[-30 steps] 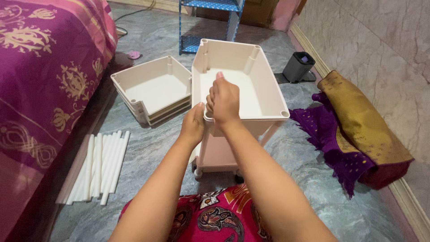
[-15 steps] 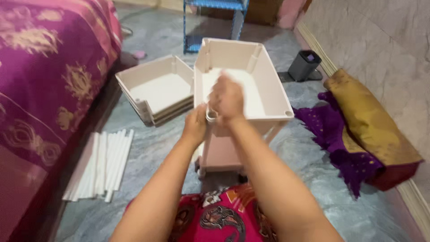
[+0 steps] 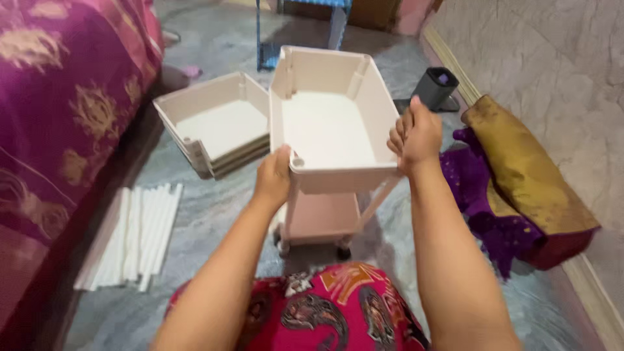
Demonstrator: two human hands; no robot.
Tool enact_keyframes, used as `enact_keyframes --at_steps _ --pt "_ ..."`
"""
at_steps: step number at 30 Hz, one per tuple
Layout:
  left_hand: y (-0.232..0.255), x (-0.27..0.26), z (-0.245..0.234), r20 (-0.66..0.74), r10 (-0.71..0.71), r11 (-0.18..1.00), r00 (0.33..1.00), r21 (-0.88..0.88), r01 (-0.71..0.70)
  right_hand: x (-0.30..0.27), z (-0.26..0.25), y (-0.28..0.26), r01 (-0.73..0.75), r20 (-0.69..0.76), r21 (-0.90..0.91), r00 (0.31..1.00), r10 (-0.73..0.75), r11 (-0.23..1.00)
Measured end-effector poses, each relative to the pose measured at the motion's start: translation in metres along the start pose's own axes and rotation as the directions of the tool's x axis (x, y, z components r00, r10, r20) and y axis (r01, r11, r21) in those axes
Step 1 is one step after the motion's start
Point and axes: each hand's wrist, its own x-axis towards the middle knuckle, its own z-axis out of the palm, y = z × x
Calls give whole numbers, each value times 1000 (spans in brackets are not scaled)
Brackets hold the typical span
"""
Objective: The person assembles a plastic storage unit by inserting white plastic rods into the corners of stacked trays. They insert rods one at a time, then stack additional trays onto the rods to build a multi-tiered structure.
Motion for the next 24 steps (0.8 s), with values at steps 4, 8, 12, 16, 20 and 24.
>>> enact_keyframes --at_steps 4,8,12,16,20,24 --pt "4 -4 3 31 -156 986 987 -51 158 -10 10 4 343 23 -540 919 -393 769" --pt "12 -4 -4 47 -173 984 984 -39 174 -69 81 42 437 242 -790 867 -435 430" --pt "17 -12 -5 120 -246 954 962 -148 262 -116 128 57 441 338 -870 858 -386 219" --pt "18 -16 -10 123 -212 961 969 -152 230 -126 138 40 408 318 -879 887 -335 245" --pt "15 -21 -6 151 -282 923 947 -227 311 -128 133 36 411 322 -884 881 -346 224" --pt "14 -32 -2 48 -144 955 988 -256 151 -128 128 40 419 329 -887 868 -371 194"
